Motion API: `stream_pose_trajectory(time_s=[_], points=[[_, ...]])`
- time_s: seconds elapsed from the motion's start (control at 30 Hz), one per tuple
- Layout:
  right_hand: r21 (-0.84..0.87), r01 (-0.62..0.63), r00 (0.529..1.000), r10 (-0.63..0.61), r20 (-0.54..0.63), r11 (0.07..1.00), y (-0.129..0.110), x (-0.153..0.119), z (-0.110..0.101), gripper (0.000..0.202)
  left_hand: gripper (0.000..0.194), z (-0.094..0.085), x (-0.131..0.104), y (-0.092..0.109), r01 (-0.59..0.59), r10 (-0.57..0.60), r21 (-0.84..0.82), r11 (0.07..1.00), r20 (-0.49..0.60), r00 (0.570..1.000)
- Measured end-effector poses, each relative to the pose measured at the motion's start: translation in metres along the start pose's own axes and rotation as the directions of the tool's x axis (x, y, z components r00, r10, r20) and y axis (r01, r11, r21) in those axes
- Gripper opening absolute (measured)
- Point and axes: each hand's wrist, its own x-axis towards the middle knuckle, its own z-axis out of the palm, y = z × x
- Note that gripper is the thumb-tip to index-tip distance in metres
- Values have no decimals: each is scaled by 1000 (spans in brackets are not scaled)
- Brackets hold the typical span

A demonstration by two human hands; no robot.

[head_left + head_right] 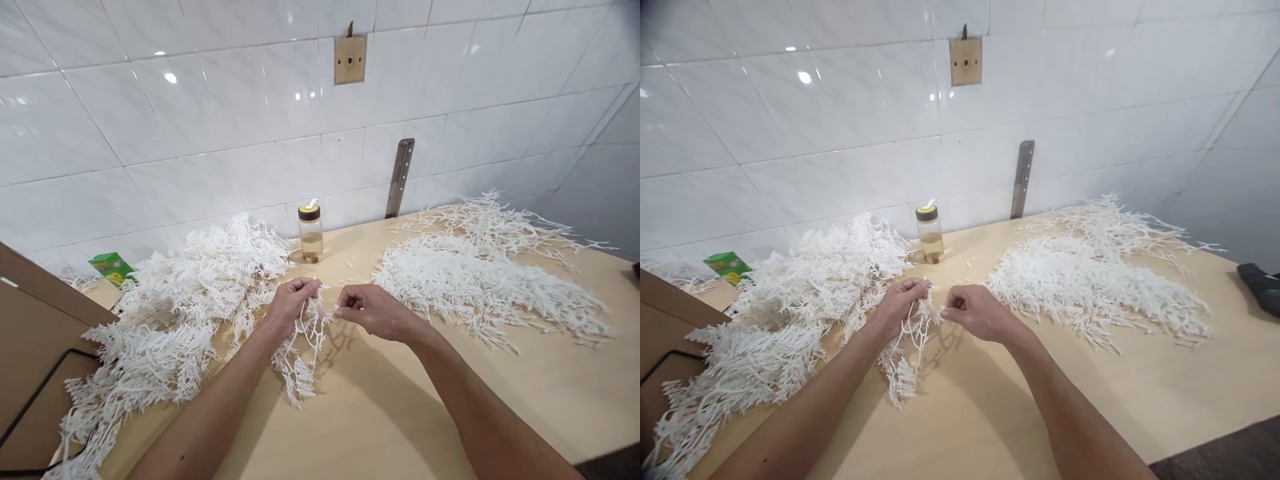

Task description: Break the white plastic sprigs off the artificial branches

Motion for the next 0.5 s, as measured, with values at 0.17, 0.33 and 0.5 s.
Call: stream_pose_trajectory(time_s=[0.17,0.33,0.5], points=[[-245,-250,900,132,-415,937,36,6,-15,8,38,5,-5,3,23,-23,1,1000,62,998],[-8,-228,916,211,-340,974,26,6,-9,24,36,11,-9,-1,0,9,-66,998,149,989],[296,-85,996,88,3,951,8,6,9,35,37,18,-14,-1,-38,50,-83,996,150,987]])
